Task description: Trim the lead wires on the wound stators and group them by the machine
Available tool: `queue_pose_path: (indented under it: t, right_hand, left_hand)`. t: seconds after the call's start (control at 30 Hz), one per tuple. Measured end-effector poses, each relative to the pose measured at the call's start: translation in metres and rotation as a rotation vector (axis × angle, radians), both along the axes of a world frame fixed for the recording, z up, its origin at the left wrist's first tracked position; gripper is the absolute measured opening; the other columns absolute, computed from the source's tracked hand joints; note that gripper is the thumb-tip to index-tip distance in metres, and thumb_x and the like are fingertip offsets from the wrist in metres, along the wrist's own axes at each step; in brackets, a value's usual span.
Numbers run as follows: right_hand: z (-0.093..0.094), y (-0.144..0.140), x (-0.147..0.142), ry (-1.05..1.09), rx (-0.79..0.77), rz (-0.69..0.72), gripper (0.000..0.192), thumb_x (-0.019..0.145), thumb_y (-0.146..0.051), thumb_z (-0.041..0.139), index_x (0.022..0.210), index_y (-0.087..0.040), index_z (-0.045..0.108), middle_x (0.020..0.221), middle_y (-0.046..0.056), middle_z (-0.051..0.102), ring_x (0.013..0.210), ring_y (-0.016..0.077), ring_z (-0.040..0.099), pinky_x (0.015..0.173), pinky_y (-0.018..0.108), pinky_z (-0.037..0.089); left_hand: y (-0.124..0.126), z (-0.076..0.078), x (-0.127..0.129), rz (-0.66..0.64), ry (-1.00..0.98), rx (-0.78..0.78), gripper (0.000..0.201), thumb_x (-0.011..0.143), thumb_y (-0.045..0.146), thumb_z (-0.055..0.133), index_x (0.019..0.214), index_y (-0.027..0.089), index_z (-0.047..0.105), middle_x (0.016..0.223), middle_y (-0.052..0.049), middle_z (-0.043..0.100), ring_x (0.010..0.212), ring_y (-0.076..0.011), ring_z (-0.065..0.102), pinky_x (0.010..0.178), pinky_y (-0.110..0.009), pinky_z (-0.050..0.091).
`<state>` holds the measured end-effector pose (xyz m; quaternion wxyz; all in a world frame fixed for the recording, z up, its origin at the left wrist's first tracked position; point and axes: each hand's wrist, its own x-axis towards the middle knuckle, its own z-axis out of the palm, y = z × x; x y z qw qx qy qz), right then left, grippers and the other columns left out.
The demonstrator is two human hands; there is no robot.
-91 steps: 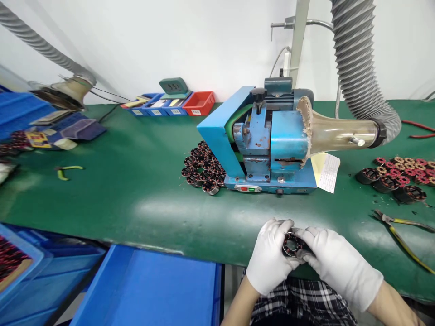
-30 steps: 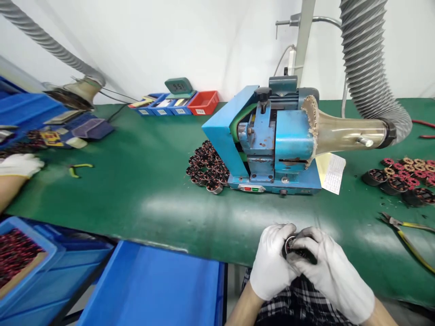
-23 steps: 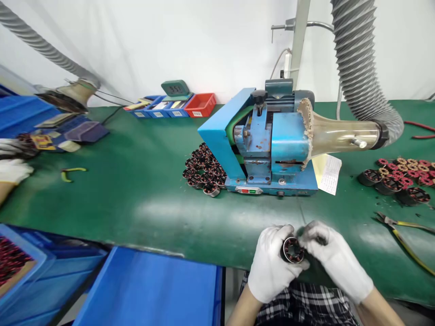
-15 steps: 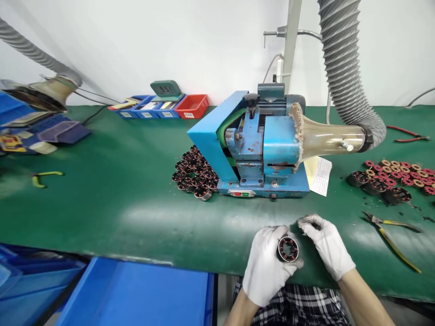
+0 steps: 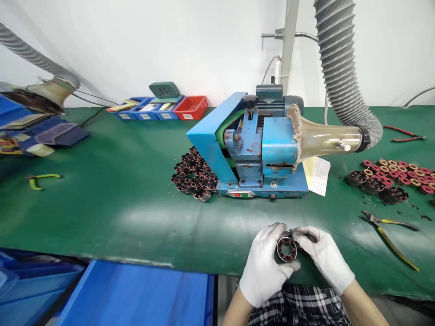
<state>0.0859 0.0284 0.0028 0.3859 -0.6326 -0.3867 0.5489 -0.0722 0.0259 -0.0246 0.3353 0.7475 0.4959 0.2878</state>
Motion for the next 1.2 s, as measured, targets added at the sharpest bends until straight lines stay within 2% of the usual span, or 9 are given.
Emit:
queue_pose_path:
  t: [0.2,0.33,0.47,0.63,0.8,0.9,1.07,1.13,1.2]
  right_hand:
    - [-0.008,0.017,-0.011,-0.043,0.037,-0.055,0.021,0.067,-0.039,0.061,0.068,-0.019,0.064,0.072,0.005,0.071,0.072,0.0223,0.064,0.068,0.032,0.051]
    - [-0.011,0.024,-0.008,-0.054,0.034,-0.011,0.023,0.068,-0.041,0.061,0.070,-0.018,0.064,0.071,0.005,0.070,0.068,0.0214,0.064,0.065,0.031,0.050]
    - [-0.005,0.018,0.002,-0.136,0.030,0.048,0.027,0.073,-0.041,0.060,0.083,-0.018,0.067,0.084,0.008,0.072,0.079,0.0243,0.065,0.074,0.035,0.049]
    - [0.007,0.000,0.016,-0.532,0.027,0.219,0.034,0.080,-0.041,0.056,0.100,-0.017,0.067,0.099,0.013,0.071,0.095,0.0309,0.063,0.088,0.045,0.044]
    - [0.011,-0.014,0.021,-0.464,0.231,0.443,0.022,0.082,-0.028,0.055,0.100,-0.025,0.068,0.099,0.006,0.070,0.091,0.0237,0.064,0.085,0.037,0.048]
    - [0.014,-0.015,0.020,-0.549,0.346,0.634,0.028,0.083,-0.017,0.051,0.103,-0.027,0.068,0.097,0.005,0.068,0.088,0.0214,0.063,0.081,0.034,0.048]
    - [0.016,-0.009,0.012,-0.735,0.402,0.832,0.024,0.078,-0.029,0.064,0.101,-0.027,0.069,0.090,0.007,0.063,0.080,0.0232,0.059,0.070,0.035,0.046]
    - [0.012,-0.007,0.007,-0.702,0.388,0.799,0.016,0.079,-0.025,0.062,0.091,-0.026,0.072,0.086,0.006,0.062,0.078,0.0224,0.058,0.067,0.034,0.045]
    - [0.006,-0.008,0.004,-0.531,0.333,0.666,0.018,0.080,-0.018,0.055,0.075,-0.023,0.072,0.079,0.004,0.061,0.075,0.0198,0.057,0.067,0.032,0.045]
  left_hand:
    - [-0.001,0.002,0.000,0.020,0.019,0.020,0.056,0.056,0.023,0.076,0.109,0.020,0.056,0.108,-0.007,0.064,0.104,-0.0316,0.058,0.090,-0.049,0.049]
    - [-0.001,0.002,0.001,0.057,0.030,0.016,0.062,0.053,0.023,0.079,0.111,0.020,0.056,0.108,-0.008,0.064,0.105,-0.0310,0.057,0.090,-0.049,0.049]
    - [-0.002,-0.003,0.001,0.021,0.023,0.027,0.061,0.054,0.026,0.080,0.110,0.022,0.055,0.107,-0.007,0.064,0.103,-0.0291,0.058,0.090,-0.046,0.048]
    - [-0.001,-0.009,0.003,0.024,0.002,0.095,0.066,0.053,0.028,0.080,0.112,0.020,0.051,0.100,-0.007,0.064,0.095,-0.0288,0.060,0.089,-0.050,0.047]
    - [0.002,-0.002,0.003,-0.054,-0.022,0.148,0.069,0.053,0.029,0.078,0.114,0.018,0.048,0.098,-0.008,0.063,0.092,-0.0278,0.060,0.086,-0.047,0.049]
    - [0.003,0.000,-0.001,-0.127,-0.036,0.141,0.073,0.059,0.025,0.074,0.123,0.020,0.040,0.103,-0.008,0.063,0.099,-0.0281,0.059,0.090,-0.047,0.046]
    - [0.002,-0.007,-0.006,-0.133,0.025,0.124,0.069,0.070,0.028,0.068,0.130,0.018,0.034,0.113,-0.012,0.061,0.109,-0.0303,0.055,0.094,-0.050,0.044]
    - [0.002,-0.008,-0.006,-0.126,0.036,0.135,0.069,0.070,0.031,0.069,0.128,0.017,0.036,0.111,-0.012,0.062,0.107,-0.0306,0.056,0.092,-0.050,0.044]
    - [0.001,-0.008,-0.004,-0.112,0.027,0.145,0.070,0.067,0.032,0.072,0.126,0.017,0.038,0.108,-0.011,0.063,0.103,-0.0298,0.057,0.091,-0.049,0.046]
